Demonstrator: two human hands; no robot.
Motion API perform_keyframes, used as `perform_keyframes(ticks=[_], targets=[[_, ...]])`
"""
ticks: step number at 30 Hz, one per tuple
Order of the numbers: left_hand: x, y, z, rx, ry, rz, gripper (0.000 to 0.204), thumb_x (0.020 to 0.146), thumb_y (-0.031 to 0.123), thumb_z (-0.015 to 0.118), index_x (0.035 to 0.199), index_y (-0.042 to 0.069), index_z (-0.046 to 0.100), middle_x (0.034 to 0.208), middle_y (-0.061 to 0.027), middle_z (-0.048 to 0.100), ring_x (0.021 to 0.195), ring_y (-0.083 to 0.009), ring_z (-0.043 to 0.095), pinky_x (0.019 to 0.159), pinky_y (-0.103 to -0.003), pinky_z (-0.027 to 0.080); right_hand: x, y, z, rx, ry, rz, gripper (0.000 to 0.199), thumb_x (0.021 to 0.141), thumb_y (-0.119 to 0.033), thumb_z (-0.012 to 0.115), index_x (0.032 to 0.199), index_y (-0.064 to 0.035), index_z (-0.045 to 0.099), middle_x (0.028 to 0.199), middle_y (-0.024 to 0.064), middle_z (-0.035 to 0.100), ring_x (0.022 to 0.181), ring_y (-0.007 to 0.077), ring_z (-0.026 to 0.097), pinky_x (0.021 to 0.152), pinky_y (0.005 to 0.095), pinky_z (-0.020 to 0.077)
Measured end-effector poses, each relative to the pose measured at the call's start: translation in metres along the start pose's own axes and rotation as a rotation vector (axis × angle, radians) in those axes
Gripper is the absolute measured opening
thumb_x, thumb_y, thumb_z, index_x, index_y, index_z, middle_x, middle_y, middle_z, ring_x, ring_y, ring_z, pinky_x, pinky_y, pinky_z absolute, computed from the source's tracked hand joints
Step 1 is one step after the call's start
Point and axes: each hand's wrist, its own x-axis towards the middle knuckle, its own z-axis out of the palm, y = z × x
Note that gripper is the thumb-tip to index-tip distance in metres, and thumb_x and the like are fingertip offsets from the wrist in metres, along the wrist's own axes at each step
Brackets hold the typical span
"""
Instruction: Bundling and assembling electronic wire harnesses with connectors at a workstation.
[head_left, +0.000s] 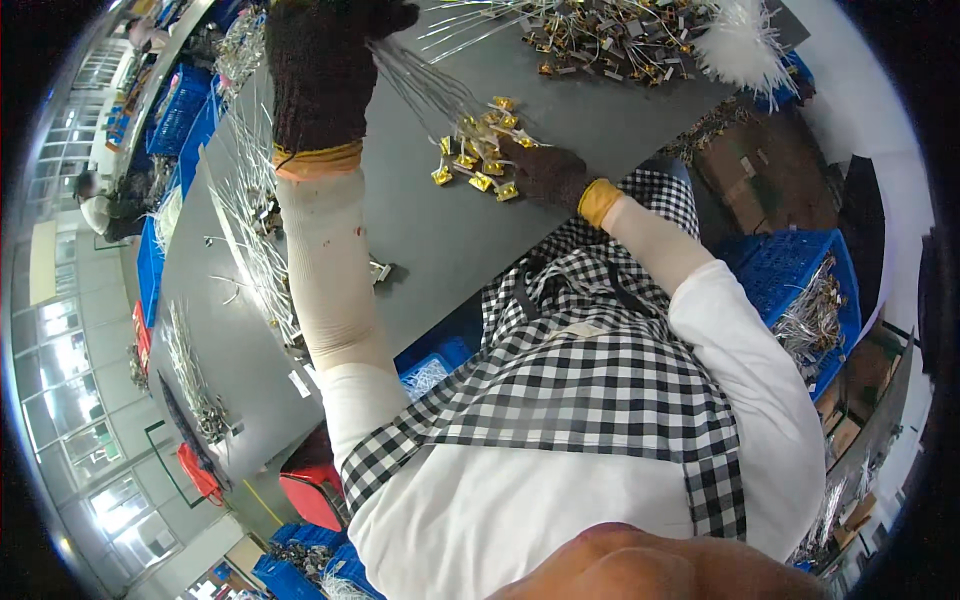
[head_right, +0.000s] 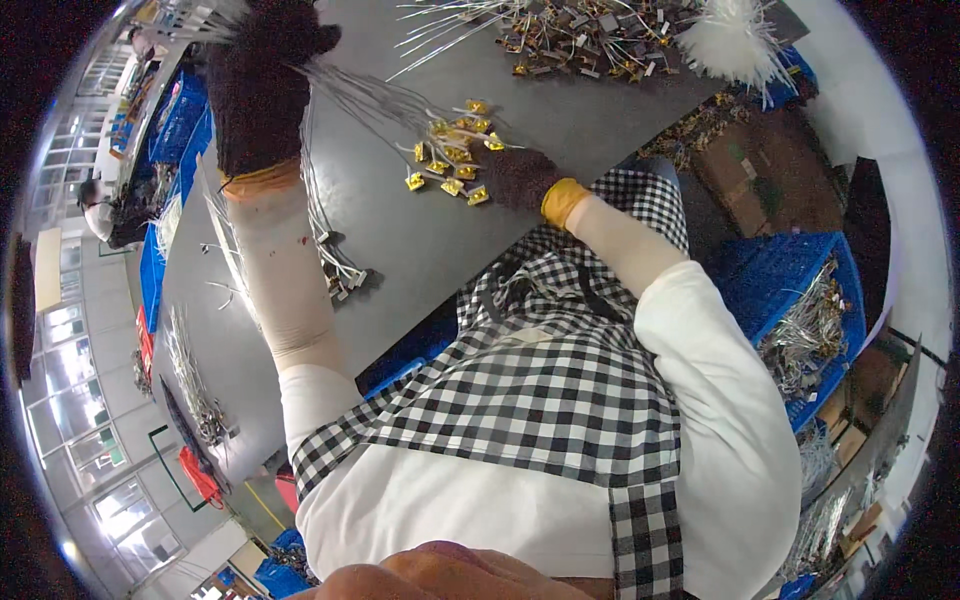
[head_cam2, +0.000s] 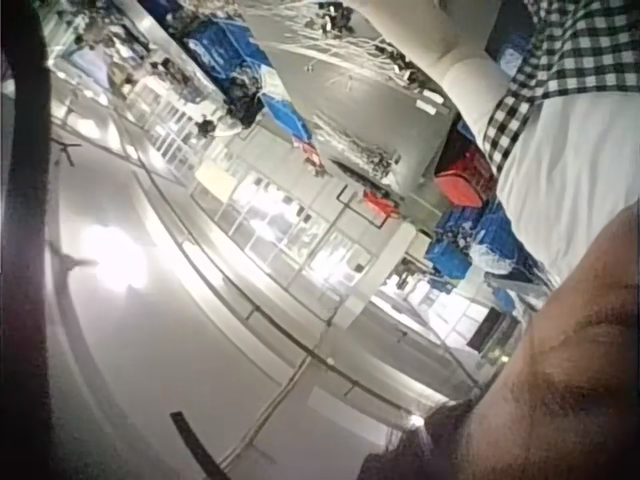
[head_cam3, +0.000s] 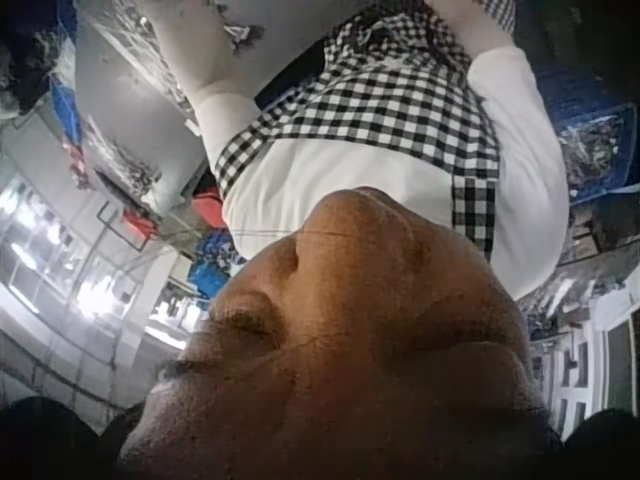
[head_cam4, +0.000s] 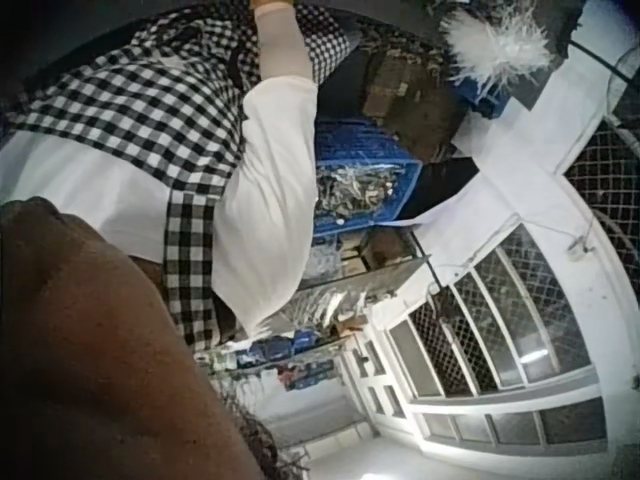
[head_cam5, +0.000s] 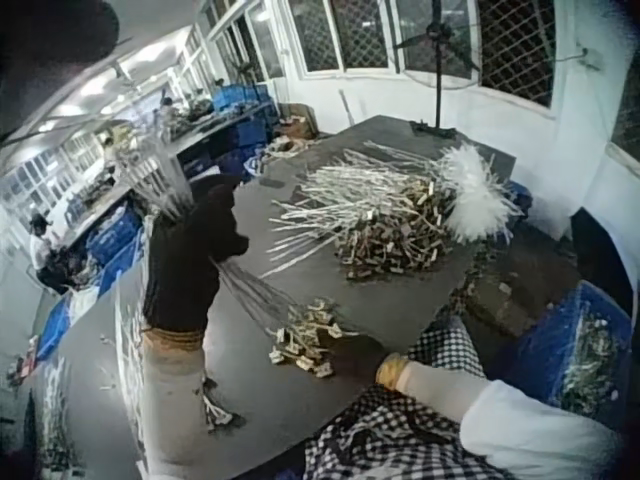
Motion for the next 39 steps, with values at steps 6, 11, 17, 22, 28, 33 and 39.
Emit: perform_keyframes(ticks=[6,11,17,22,28,33,39], targets=[[-0.001,0.004,-0.014,-0.005,-0.015,0.006,0.039,0.092,0.023,0.065,0.121,-0.002,0.060,0.072,-0.0019,0.056,0.060,-0.0130,0.054,0.060,-0.032,0.051,0.001,-0.018,-0.031,-0.003,0.101,-0.056,0.038,0.088,-0.027,0.059,0.123,-0.0145,0.063,0.100,0.0186,0.068,0.087,0.0353,0.068,0.077,0.0457,0.0542],[0.008,-0.003,-0.015,-0.020,-0.030,0.005,0.040,0.092,0.023,0.064,0.122,-0.002,0.059,0.072,-0.0020,0.056,0.060,-0.0130,0.054,0.060,-0.032,0.051,-0.006,-0.027,-0.031,-0.076,0.054,-0.104,0.047,0.086,-0.025,0.060,0.131,-0.0137,0.056,0.099,0.0169,0.069,0.086,0.0339,0.068,0.074,0.0462,0.0547],[0.008,-0.006,-0.006,-0.035,-0.053,-0.015,0.041,0.093,0.023,0.064,0.124,-0.003,0.058,0.073,-0.0021,0.056,0.061,-0.0130,0.054,0.061,-0.032,0.051,0.010,-0.044,-0.025,-0.143,-0.173,0.025,0.075,0.084,-0.028,0.061,0.149,-0.0072,0.031,0.104,0.0239,0.067,0.088,0.0384,0.068,0.077,0.0514,0.0540],[0.002,-0.005,-0.007,-0.038,-0.053,-0.013,0.042,0.093,0.023,0.064,0.125,-0.003,0.057,0.073,-0.0022,0.056,0.062,-0.0130,0.054,0.062,-0.032,0.051,0.019,-0.038,-0.048,-0.070,-0.319,0.154,0.060,0.092,-0.034,0.052,0.143,-0.0050,0.038,0.119,0.0238,0.063,0.104,0.0396,0.064,0.087,0.0515,0.0513],[-0.002,-0.005,-0.002,-0.042,-0.060,-0.006,0.043,0.093,0.023,0.063,0.127,-0.003,0.055,0.074,-0.0024,0.056,0.063,-0.0131,0.054,0.063,-0.032,0.052,0.001,-0.019,-0.030,-0.107,-0.192,0.171,0.048,0.096,-0.029,0.047,0.138,-0.0067,0.043,0.108,0.0236,0.066,0.094,0.0387,0.067,0.080,0.0508,0.0529],[-0.006,-0.004,0.003,-0.026,-0.099,0.002,0.046,0.094,0.022,0.061,0.131,-0.003,0.051,0.075,-0.0027,0.056,0.064,-0.0131,0.054,0.066,-0.033,0.052,-0.015,-0.015,-0.015,-0.187,-0.034,-0.014,0.041,0.098,-0.021,0.042,0.136,-0.0062,0.046,0.106,0.0254,0.066,0.089,0.0374,0.068,0.076,0.0485,0.0538],[-0.013,0.000,0.018,0.061,-0.044,0.016,0.045,0.094,0.022,0.061,0.130,-0.003,0.052,0.075,-0.0026,0.056,0.064,-0.0131,0.054,0.068,-0.033,0.051,-0.008,-0.008,-0.010,-0.023,0.200,-0.267,0.043,0.099,-0.029,0.041,0.133,-0.0048,0.046,0.107,0.0217,0.067,0.093,0.0374,0.068,0.081,0.0510,0.0535]])
